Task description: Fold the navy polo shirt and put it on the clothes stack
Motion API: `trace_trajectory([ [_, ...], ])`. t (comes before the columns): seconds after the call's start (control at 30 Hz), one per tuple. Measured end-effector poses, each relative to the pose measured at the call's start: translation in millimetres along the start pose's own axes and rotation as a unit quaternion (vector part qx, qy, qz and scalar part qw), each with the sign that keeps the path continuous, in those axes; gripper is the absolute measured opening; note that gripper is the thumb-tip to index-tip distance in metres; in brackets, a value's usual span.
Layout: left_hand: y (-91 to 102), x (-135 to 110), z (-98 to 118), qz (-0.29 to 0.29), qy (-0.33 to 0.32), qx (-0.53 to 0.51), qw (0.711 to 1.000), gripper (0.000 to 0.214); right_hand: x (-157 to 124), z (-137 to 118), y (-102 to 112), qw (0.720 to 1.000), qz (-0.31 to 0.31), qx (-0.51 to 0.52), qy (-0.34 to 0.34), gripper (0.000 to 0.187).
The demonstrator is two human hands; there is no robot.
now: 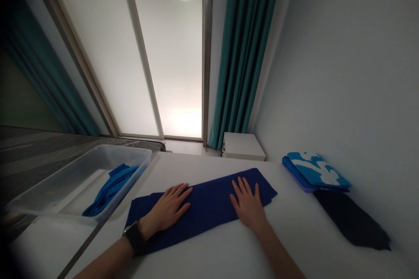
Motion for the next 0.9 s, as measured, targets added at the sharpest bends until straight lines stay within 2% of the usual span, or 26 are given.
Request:
trace_trajectory([
  [0.1,13.2,3,-11,-0.015,-0.069,-0.001,0.997,0.048,-11,-10,2,0.998,0.004,-0.026,-0.058,0.059],
  [0.2,21.5,6,-18,-0.023,-0.108,0.004,0.994,0.043,-21,-24,6,0.990,-0.017,-0.056,-0.128,0.060],
  [0.3,22.3,7,-20,-0.015,-0.116,0.002,0.993,0.043,-21,-38,14,0.984,-0.046,-0.057,-0.162,0.064],
  [0.43,14.5,0,-19,0.002,-0.096,0.001,0.995,0.044,-7,-46,23,0.978,-0.071,-0.042,-0.193,0.068],
  [0.6,3.8,-14,-13,0.002,-0.037,0.021,0.999,0.047,13,-48,18,0.981,-0.045,-0.066,-0.179,0.069],
  [0.7,5.7,-16,-11,0.003,-0.025,0.020,0.999,0.046,20,-45,14,0.984,-0.026,-0.067,-0.161,0.069],
  [0.8,13.3,-11,-18,-0.001,-0.012,0.016,1.000,0.041,23,-45,13,0.986,-0.032,-0.050,-0.159,0.068],
  [0.9,19.1,-2,-33,-0.024,0.016,0.024,0.999,0.037,21,-64,19,0.990,-0.021,-0.026,-0.140,0.063],
])
Point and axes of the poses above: each hand's wrist, its own x-axis towards the middle knuckle, its own y-axis out of the back of the hand, z = x × y, the point moved 4 cm from there along x, towards the middle knuckle, and after that the axes turned 2 degrees about -x, right-handed, at the moved point
